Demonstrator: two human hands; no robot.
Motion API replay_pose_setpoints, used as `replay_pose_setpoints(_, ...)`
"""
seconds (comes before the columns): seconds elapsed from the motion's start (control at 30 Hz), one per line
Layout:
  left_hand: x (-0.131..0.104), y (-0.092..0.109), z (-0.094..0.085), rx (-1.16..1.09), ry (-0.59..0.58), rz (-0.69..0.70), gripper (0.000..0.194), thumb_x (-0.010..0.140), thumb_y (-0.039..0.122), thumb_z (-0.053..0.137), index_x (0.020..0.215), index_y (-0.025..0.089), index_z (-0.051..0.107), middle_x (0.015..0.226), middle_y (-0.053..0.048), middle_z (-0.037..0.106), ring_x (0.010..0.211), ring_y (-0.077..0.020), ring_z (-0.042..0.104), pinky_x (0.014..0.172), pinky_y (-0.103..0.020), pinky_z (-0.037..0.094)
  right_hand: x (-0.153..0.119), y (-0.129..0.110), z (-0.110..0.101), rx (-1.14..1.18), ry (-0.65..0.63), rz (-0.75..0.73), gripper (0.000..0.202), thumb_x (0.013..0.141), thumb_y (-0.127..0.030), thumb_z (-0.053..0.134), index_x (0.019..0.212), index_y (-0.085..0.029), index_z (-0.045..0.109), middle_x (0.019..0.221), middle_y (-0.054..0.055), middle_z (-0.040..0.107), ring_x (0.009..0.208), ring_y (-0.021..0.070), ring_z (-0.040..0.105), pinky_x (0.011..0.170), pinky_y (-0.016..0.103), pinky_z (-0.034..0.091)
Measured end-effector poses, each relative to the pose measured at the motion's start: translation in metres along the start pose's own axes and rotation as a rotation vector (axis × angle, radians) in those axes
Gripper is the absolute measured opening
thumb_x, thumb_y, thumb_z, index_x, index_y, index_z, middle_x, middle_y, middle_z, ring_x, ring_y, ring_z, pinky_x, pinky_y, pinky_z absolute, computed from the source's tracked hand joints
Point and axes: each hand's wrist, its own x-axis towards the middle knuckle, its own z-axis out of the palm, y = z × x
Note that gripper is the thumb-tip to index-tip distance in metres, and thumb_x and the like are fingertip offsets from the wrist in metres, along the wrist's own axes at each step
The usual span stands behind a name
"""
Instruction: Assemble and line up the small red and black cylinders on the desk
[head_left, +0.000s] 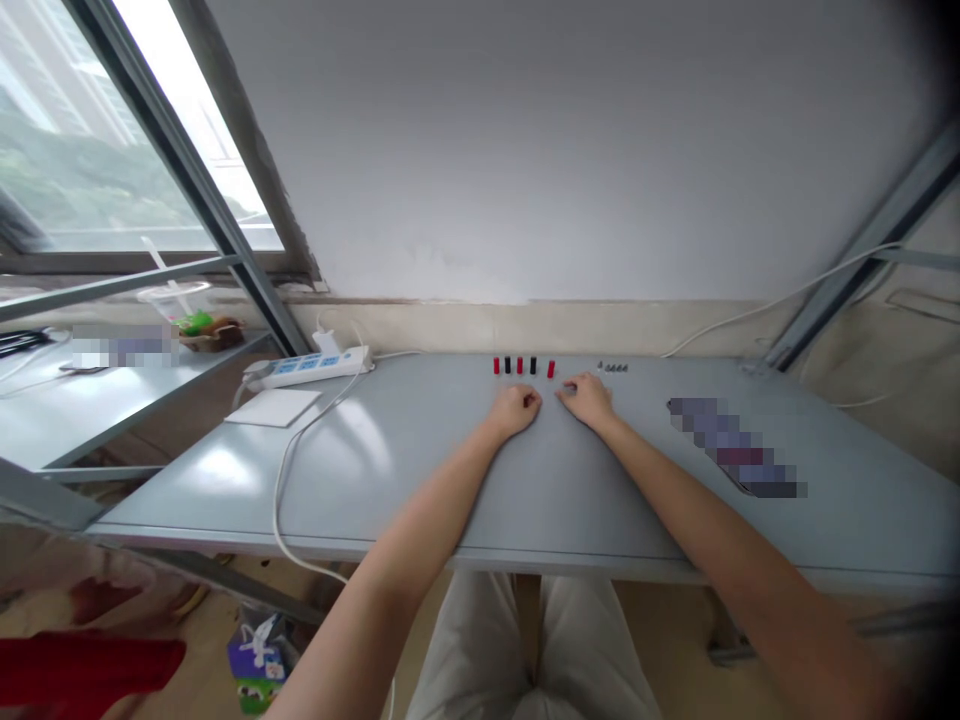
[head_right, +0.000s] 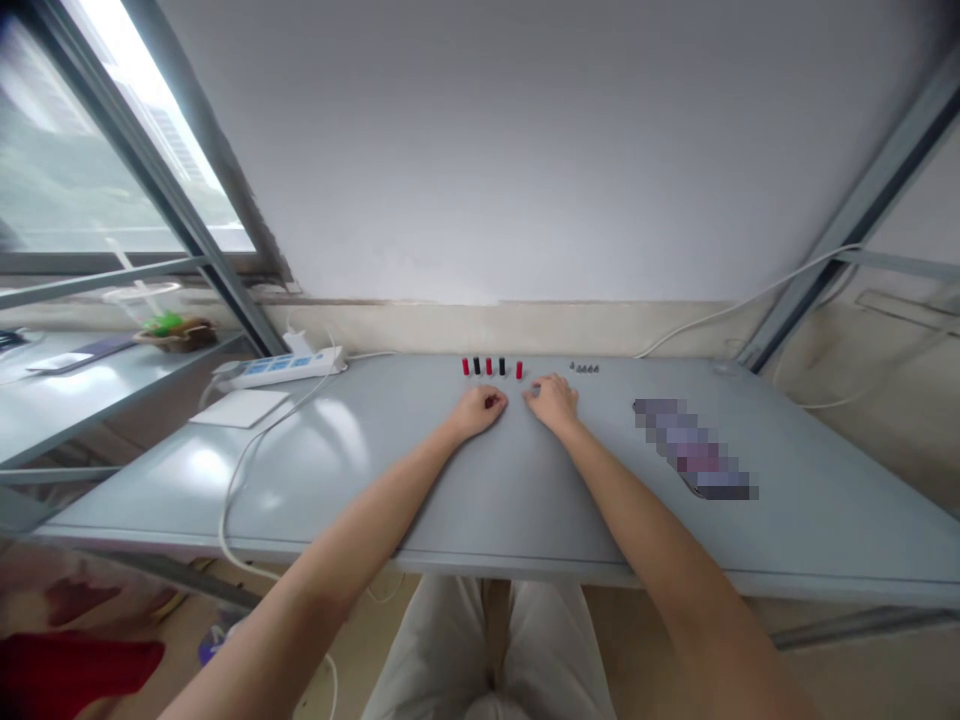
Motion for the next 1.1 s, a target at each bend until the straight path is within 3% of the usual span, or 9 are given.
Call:
replay_pose_setpoints(0.23, -0.001, 0.002, 0.0, -0.001, -0.004, 0.001, 0.019, 0.075, 0.018, 0.047, 0.077, 0.013, 0.065, 0.066, -0.002, 0.059, 0.059, -0.0105, 0.048, 0.06, -0.023, 0.039, 0.019, -0.007, -0.004, 0.151, -0.101, 0.146, 0.039, 0.071, -0.041, 0.063, 0.103, -0.02, 0.065, 0.102, 0.007, 0.066, 0.099, 0.0228, 0.057, 0.084, 0.034, 0.039)
replay_pose_setpoints(0.6, 0.0, -0.001, 0.002, 0.016, 0.02, 0.008, 0.019, 0.075, 0.017, 0.047, 0.074, 0.014, 0.065, 0.066, -0.002, 0.06, 0.059, -0.0111, 0.049, 0.06, -0.024, 0.04, 0.022, -0.023, 0.009, 0.156, -0.037, 0.068, 0.024, 0.075, -0.034, 0.058, 0.093, -0.02, 0.066, 0.093, 0.006, 0.068, 0.091, 0.0208, 0.059, 0.077, 0.031, 0.039)
replay_pose_setpoints(0.73, 0.001, -0.003, 0.004, -0.024, 0.067, -0.007, 0.019, 0.078, 0.02, 0.049, 0.087, 0.013, 0.063, 0.066, -0.002, 0.059, 0.061, -0.0123, 0.051, 0.062, -0.025, 0.042, 0.011, -0.022, 0.007, 0.143, -0.036, 0.008, 0.02, 0.079, -0.029, 0.056, 0.094, -0.019, 0.065, 0.09, 0.006, 0.068, 0.087, 0.0185, 0.06, 0.074, 0.028, 0.039)
replay_pose_setpoints(0.87, 0.001, -0.004, 0.005, -0.099, 0.182, 0.042, 0.041, 0.079, 0.028, 0.054, 0.117, 0.012, 0.05, 0.074, -0.003, 0.062, 0.063, -0.0127, 0.054, 0.065, -0.026, 0.045, -0.005, -0.023, -0.001, 0.09, -0.04, -0.119, 0.02, 0.081, -0.03, 0.054, 0.094, -0.018, 0.064, 0.087, 0.006, 0.068, 0.084, 0.0184, 0.06, 0.072, 0.027, 0.038)
replay_pose_setpoints(0.93, 0.002, -0.004, 0.006, -0.129, 0.186, 0.084, 0.04, 0.08, 0.028, 0.054, 0.117, 0.014, 0.049, 0.078, -0.003, 0.063, 0.061, -0.0116, 0.054, 0.064, -0.026, 0.045, -0.012, -0.025, -0.006, 0.007, -0.042, -0.212, 0.018, 0.082, -0.027, 0.051, 0.09, -0.018, 0.064, 0.086, 0.007, 0.068, 0.083, 0.0193, 0.06, 0.073, 0.029, 0.037)
replay_pose_setpoints(1.1, 0.005, -0.008, 0.008, -0.158, 0.256, 0.114, 0.016, 0.08, 0.017, 0.05, 0.095, 0.017, 0.057, 0.082, -0.003, 0.063, 0.066, -0.0109, 0.055, 0.066, -0.025, 0.045, -0.018, -0.03, -0.015, -0.138, -0.044, -0.343, 0.017, 0.084, -0.024, 0.048, 0.089, -0.017, 0.063, 0.089, 0.009, 0.067, 0.085, 0.0207, 0.059, 0.075, 0.031, 0.036)
